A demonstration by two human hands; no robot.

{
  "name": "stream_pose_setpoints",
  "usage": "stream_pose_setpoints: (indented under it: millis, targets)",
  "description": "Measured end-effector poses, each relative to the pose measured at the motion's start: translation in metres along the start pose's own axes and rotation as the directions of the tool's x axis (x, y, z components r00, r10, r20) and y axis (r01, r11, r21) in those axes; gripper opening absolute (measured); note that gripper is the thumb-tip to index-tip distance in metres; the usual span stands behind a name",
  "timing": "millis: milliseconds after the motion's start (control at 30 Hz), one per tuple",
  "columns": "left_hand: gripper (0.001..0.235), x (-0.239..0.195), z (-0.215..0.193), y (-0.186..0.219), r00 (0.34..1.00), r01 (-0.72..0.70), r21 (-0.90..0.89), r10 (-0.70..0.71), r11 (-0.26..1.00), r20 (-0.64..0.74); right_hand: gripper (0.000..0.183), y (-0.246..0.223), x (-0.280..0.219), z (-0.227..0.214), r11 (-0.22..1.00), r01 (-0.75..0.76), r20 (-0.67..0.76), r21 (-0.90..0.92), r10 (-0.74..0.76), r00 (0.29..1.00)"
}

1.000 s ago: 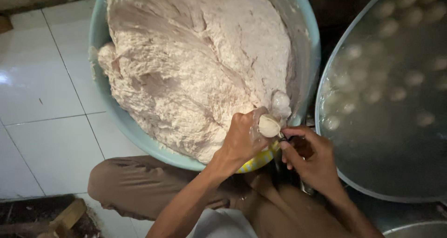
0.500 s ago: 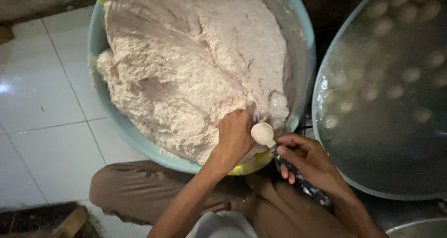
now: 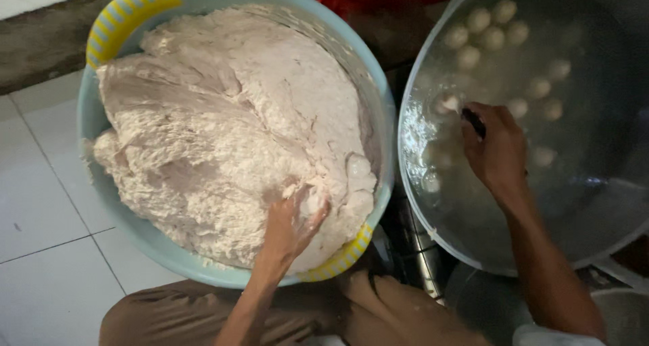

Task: The person scoops dough from a large basin using a spoon and drops small portions into a pot of boiling water. The process is repeated continuously throughout the clip.

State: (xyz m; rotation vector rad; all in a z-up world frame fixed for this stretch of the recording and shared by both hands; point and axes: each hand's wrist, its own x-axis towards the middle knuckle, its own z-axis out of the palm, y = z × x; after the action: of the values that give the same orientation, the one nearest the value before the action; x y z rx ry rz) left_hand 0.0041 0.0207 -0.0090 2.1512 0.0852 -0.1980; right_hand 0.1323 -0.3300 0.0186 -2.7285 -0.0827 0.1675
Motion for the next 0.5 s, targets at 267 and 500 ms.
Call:
stream_pose_setpoints:
  millis: [267, 500]
  targets:
    - [0.02, 0.006, 0.03, 0.008, 0.989, 0.136, -0.123, -0.126, 0.983, 0.083, 0.031, -0.103, -0.073, -0.007, 0.947, 0.038, -0.017, 0.32, -0.034, 0.999]
    - [0.014, 0.016, 0.004, 0.053, 0.996, 0.084, -0.395, -0.068, 0.915, 0.054, 0.034, -0.152, -0.1, 0.011, 0.867, 0.228, -0.022, 0.443, -0.243, 0.97]
